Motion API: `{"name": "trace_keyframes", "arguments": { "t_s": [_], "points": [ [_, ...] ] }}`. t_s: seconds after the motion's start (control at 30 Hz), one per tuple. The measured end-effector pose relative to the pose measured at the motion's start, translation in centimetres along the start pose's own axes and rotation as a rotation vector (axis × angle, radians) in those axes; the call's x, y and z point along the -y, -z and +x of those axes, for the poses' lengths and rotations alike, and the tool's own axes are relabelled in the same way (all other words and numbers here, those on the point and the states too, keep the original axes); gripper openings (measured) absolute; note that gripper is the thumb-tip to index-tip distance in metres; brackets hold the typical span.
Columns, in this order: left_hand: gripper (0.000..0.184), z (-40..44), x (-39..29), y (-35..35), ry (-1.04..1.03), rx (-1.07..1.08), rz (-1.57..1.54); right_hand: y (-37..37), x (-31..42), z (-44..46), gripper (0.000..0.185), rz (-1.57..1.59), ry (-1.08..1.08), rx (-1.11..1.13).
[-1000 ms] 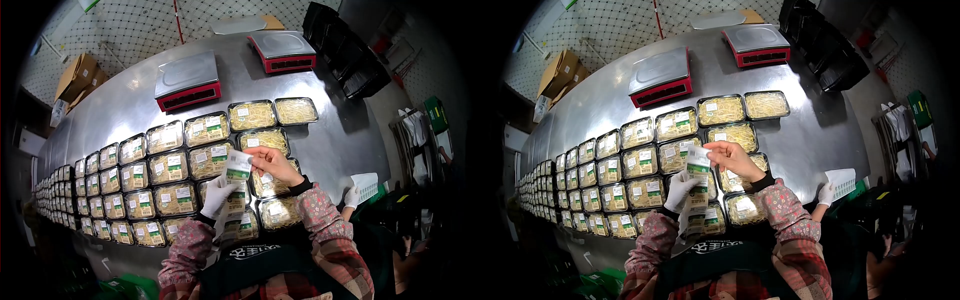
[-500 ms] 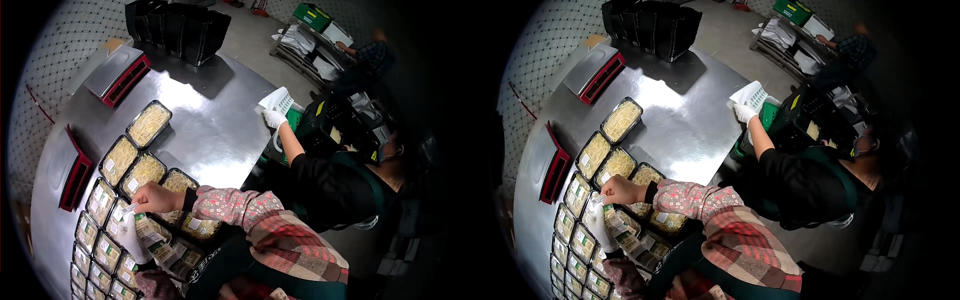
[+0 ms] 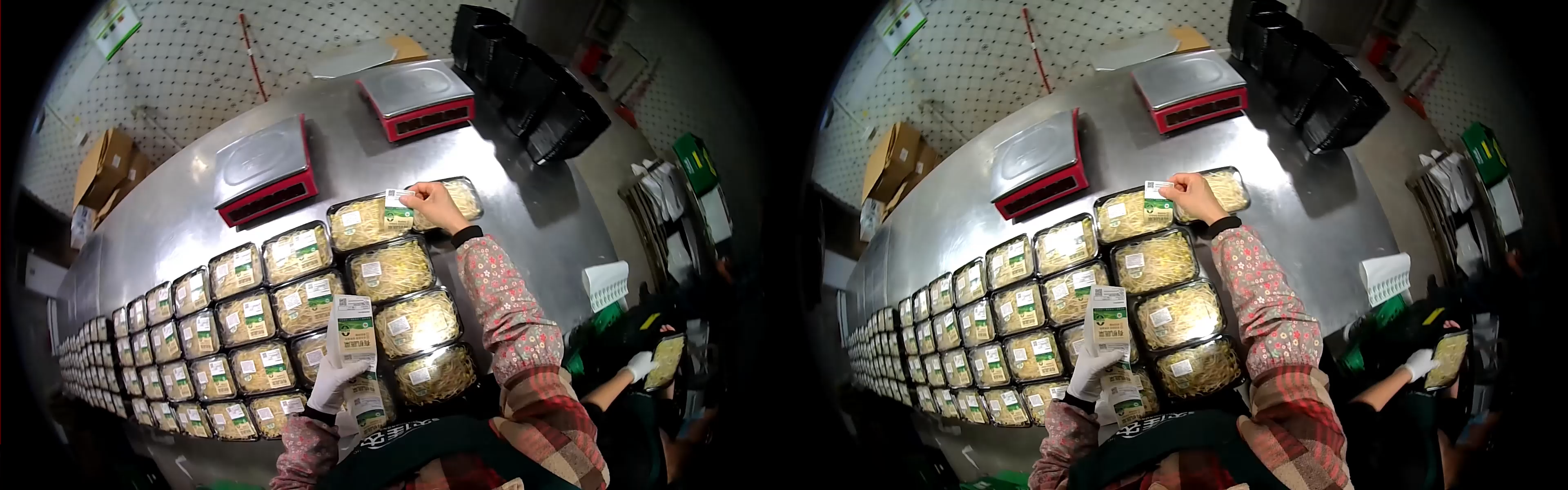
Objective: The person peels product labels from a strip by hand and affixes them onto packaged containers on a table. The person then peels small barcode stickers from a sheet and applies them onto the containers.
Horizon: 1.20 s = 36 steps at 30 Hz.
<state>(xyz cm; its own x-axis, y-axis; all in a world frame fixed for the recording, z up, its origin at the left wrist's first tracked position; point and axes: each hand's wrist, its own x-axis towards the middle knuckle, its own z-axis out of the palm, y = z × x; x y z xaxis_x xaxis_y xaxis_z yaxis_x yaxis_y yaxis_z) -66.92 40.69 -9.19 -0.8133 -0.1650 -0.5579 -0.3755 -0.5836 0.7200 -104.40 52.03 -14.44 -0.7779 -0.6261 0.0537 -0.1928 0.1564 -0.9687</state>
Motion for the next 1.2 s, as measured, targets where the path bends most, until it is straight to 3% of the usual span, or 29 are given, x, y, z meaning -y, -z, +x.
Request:
{"name": "trace_keyframes", "arguments": {
  "t_s": [0.1, 0.17, 0.23, 0.37, 0.47, 0.57, 0.6, 0.63, 0.7, 0.77, 0.83, 0.93, 0.97, 1.03, 1.07, 1.1, 1.17, 1.2],
  "points": [
    [0.04, -0.3, -0.1, -0.2, -0.056, -0.045, -0.07, -2.9, -1.6, 2.5, 0.025, -0.075, -0.126, 0.107],
    [0.04, -0.4, -0.3, -0.7, -0.096, -0.067, -0.109, -3.6, -1.8, 3.0, 0.031, -0.624, 0.049, 0.116],
    [0.041, -0.7, -0.7, -0.9, -0.087, -0.116, -0.106, -4.3, -1.7, 2.5, 0.037, -0.907, 0.222, 0.04],
    [0.041, -0.2, -0.8, -1.2, -0.079, -0.106, -0.138, -4.6, -0.6, 1.4, 0.046, -1.077, 0.268, -0.085],
    [0.039, 0.6, -1.5, -2.0, -0.126, -0.088, -0.062, -4.6, -0.8, -0.3, 0.048, -0.997, 0.332, 0.024],
    [0.036, 1.3, -2.2, -2.8, -0.164, -0.065, 0.001, -4.6, 1.1, -2.2, 0.041, -1.095, 0.256, 0.144],
    [0.035, 1.4, -2.2, -2.6, -0.133, -0.033, -0.015, -4.4, 3.8, -2.7, 0.04, -0.899, 0.104, 0.205],
    [0.037, 1.3, -2.5, -2.7, -0.137, -0.035, 0.009, -4.5, 3.5, -3.1, 0.043, -0.311, -0.04, 0.248],
    [0.036, 1.4, -2.5, -2.6, -0.129, -0.015, 0.027, -4.5, 7.9, -6.5, 0.038, 0.456, -0.165, 0.399],
    [0.041, 2.0, -1.7, -1.8, -0.125, 0.02, 0.092, -4.8, 11.4, -10.1, 0.032, 0.353, -0.134, 0.526],
    [0.046, 1.9, -2.2, -1.9, -0.118, 0.069, 0.159, -5.3, 11.8, -12.1, 0.023, 0.35, -0.141, 0.418],
    [0.081, 1.4, -4.5, -3.1, -0.379, 0.145, 0.321, -5.7, 11.6, -14.8, 0.015, 0.34, -0.168, 0.302],
    [0.066, 1.6, -4.6, -3.9, -0.46, 0.056, 0.176, -6.0, 11.8, -15.7, 0.015, 0.35, -0.184, 0.329],
    [0.036, 2.0, -4.9, -3.2, -0.321, 0.0, 0.258, -7.5, 10.9, -17.4, 0.016, 0.202, -0.027, 0.268],
    [0.012, 2.5, -3.7, -3.4, -0.338, -0.139, 0.223, -7.5, 10.9, -17.9, 0.014, 0.113, 0.049, 0.233],
    [0.012, 2.8, -2.9, -3.7, -0.387, -0.204, 0.213, -7.4, 10.9, -18.1, 0.014, 0.113, 0.047, 0.234],
    [0.018, 2.2, -1.6, -4.1, -0.266, -0.132, 0.096, -6.6, 10.9, -17.9, 0.012, -0.01, 0.15, 0.195],
    [0.023, 1.5, -0.9, -4.1, -0.222, -0.034, 0.186, -5.7, 10.7, -17.2, 0.01, -0.02, 0.108, 0.121]
  ]
}}
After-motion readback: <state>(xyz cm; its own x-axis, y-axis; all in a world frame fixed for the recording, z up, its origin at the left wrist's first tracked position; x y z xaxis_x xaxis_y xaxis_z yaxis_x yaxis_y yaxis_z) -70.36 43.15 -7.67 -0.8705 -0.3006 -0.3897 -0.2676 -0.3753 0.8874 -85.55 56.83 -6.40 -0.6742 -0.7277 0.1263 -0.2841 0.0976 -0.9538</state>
